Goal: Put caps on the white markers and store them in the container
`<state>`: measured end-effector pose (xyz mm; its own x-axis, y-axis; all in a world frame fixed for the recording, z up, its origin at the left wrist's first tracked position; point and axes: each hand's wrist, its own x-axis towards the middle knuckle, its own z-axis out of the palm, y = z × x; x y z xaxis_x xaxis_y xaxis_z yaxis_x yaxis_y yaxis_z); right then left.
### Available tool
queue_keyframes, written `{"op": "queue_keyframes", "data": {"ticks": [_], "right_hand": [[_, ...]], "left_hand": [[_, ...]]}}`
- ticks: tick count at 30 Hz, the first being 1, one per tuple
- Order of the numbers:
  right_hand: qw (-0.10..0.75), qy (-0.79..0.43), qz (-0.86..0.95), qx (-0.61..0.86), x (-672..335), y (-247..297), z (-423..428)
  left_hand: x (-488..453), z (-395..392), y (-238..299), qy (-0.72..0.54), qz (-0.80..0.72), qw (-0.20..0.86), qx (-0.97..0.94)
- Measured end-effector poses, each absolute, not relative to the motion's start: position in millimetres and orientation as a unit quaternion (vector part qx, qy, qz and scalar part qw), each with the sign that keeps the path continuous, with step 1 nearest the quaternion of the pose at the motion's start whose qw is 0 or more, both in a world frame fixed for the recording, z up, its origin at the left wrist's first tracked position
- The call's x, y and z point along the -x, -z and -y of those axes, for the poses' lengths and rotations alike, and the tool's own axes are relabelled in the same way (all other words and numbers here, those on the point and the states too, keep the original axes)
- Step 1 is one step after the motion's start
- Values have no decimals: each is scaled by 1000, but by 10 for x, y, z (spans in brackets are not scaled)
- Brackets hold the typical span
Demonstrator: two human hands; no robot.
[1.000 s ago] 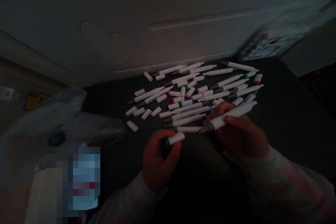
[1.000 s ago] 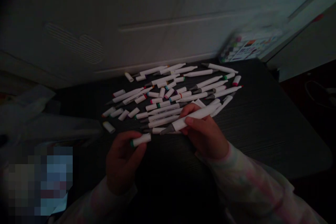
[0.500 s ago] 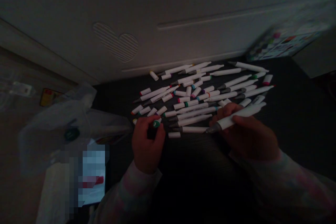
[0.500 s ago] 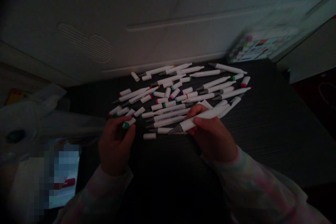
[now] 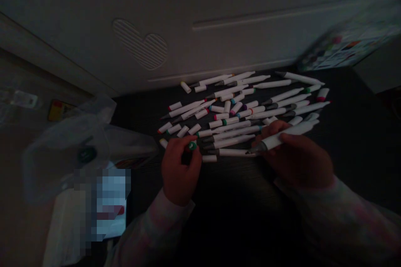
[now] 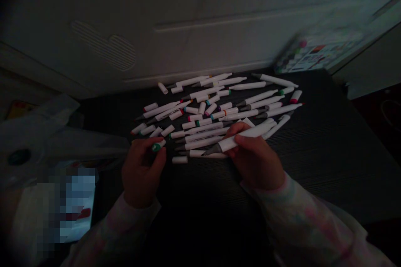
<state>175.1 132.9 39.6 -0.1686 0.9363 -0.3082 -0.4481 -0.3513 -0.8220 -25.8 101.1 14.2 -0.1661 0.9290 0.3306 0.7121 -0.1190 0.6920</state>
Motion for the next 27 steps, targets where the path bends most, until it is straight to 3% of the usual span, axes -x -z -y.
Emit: {"op": "queue_keyframes", "data": {"ticks": [6, 16, 27], "right_hand": [[496, -712, 257, 425, -1738, -406, -1343], [494, -719, 245, 423, -1719, -401, -1355], [507, -721, 228, 414, -1700, -395, -1356]], "left_hand": [[290, -1022, -102, -368, -684, 155, -611], [313, -1067, -78, -255, -637, 12, -728], [315, -1104, -54, -208, -637, -8, -743]]}}
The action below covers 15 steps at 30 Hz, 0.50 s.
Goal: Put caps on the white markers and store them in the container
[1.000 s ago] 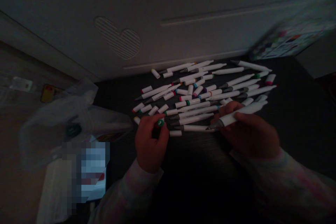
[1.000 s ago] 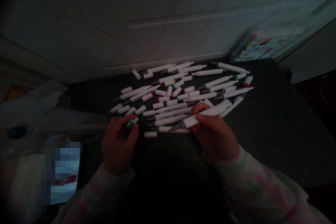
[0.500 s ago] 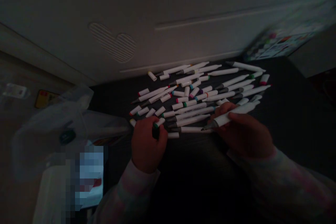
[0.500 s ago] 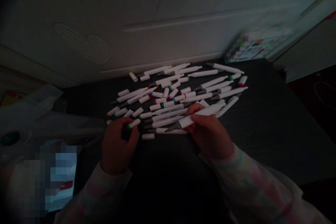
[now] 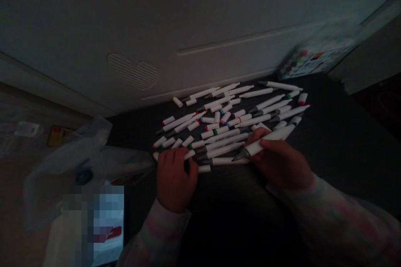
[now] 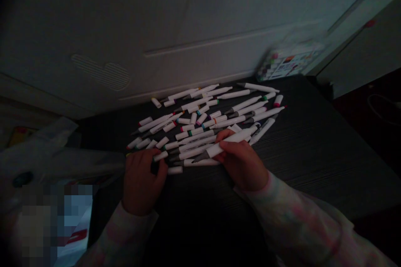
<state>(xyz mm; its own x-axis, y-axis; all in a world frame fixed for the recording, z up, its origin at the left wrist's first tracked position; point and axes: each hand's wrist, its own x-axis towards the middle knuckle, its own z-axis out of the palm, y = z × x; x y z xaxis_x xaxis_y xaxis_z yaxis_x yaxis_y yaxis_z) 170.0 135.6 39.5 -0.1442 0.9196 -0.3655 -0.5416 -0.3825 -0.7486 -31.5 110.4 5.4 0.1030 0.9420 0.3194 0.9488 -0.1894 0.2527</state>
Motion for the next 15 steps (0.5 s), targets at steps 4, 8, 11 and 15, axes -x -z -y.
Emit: {"op": "queue_keyframes", "data": {"ticks": [4, 8, 11, 15], "right_hand": [[518, -726, 223, 393, -1685, -388, -1371], [530, -728, 227, 372, -1677, -353, -1384], [540, -726, 219, 364, -1670, -313, -1397], [585, -711, 200, 336, -1675, -295, -1421]], "left_hand": [[323, -1104, -38, 208, 630, 14, 748], [341, -1113, -37, 223, 615, 19, 756], [318, -1182, -94, 222, 601, 33, 767], [158, -1393, -252, 216, 559, 32, 800]]}}
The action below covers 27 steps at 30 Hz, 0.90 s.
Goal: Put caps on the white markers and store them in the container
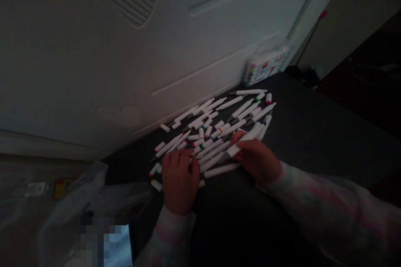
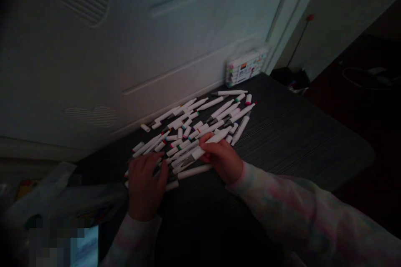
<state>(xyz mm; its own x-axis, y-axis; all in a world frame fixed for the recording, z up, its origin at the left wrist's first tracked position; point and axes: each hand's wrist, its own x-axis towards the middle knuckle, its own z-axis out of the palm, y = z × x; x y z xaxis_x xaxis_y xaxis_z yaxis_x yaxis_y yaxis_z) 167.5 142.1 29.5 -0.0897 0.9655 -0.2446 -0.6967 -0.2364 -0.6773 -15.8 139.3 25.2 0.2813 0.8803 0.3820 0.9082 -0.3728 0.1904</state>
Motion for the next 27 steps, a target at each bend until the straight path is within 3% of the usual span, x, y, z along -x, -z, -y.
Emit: {"op": "queue_keyframes", "data": {"ticks": [4, 10, 27], "right_hand": [[624, -696, 171, 310, -1710, -333, -1446], [612, -725, 112, 295, -1764, -381, -1475], [571, -761, 59, 301, -1794, -421, -1436]], "left_hand": [[-82, -1648, -366, 183, 531, -28, 827], [-298, -1815, -340, 87, 552, -18, 829], [-303, -1836, -314, 78, 546, -40, 833]]}}
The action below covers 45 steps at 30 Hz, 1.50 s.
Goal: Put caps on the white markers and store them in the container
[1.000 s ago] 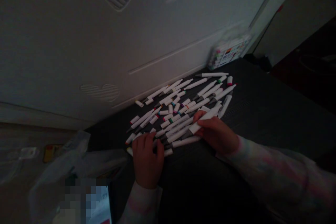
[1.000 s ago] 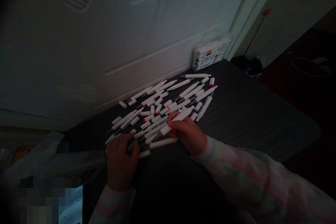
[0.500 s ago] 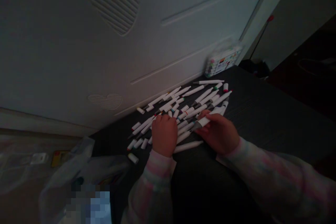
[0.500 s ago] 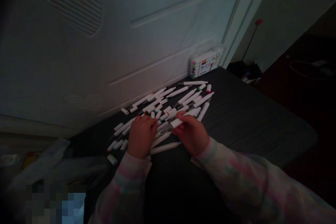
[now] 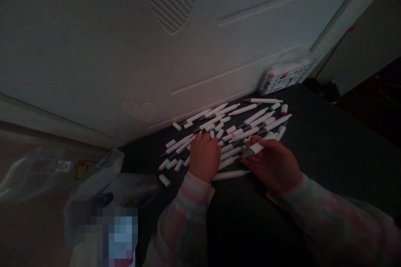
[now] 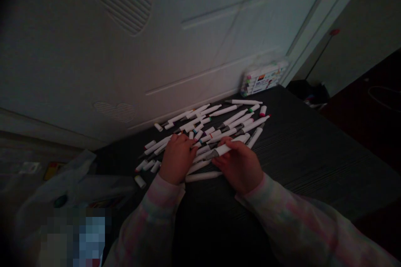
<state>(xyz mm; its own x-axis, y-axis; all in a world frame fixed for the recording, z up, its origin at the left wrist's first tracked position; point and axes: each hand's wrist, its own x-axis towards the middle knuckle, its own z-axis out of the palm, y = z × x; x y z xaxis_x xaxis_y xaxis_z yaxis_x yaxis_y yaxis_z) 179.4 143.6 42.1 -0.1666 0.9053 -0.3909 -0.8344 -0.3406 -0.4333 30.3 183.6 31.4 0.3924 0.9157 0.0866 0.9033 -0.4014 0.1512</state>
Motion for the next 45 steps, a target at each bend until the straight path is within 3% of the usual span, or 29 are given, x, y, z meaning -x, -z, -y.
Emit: {"op": "queue_keyframes", "data": {"ticks": [19, 27, 32, 36, 38, 41, 45], "right_hand": [[561, -768, 58, 302, -1783, -378, -1458], [565, -767, 77, 294, -1789, -384, -1450], [570, -764, 95, 288, -1798, -378, -1450], [573, -766, 70, 282, -1799, -387, -1448], [573, -767, 61, 283, -1798, -398, -1447], [572, -766, 69, 285, -1794, -409, -1446], [573, -761, 71, 295, -1789, -410, -1441]], "left_hand": [[-289, -1891, -276, -118, -551, 87, -822], [-267, -1907, -296, -175, -565, 166, -789], [-190, -1907, -474, -230, -560, 299, -738], [-184, -1820, -636, -396, -456, 660, -447], [-213, -1756, -726, -446, -388, 763, -261], [-262, -1658, -854, -483, -356, 790, -124], [-264, -1529, -899, -502, -355, 784, -86]]}}
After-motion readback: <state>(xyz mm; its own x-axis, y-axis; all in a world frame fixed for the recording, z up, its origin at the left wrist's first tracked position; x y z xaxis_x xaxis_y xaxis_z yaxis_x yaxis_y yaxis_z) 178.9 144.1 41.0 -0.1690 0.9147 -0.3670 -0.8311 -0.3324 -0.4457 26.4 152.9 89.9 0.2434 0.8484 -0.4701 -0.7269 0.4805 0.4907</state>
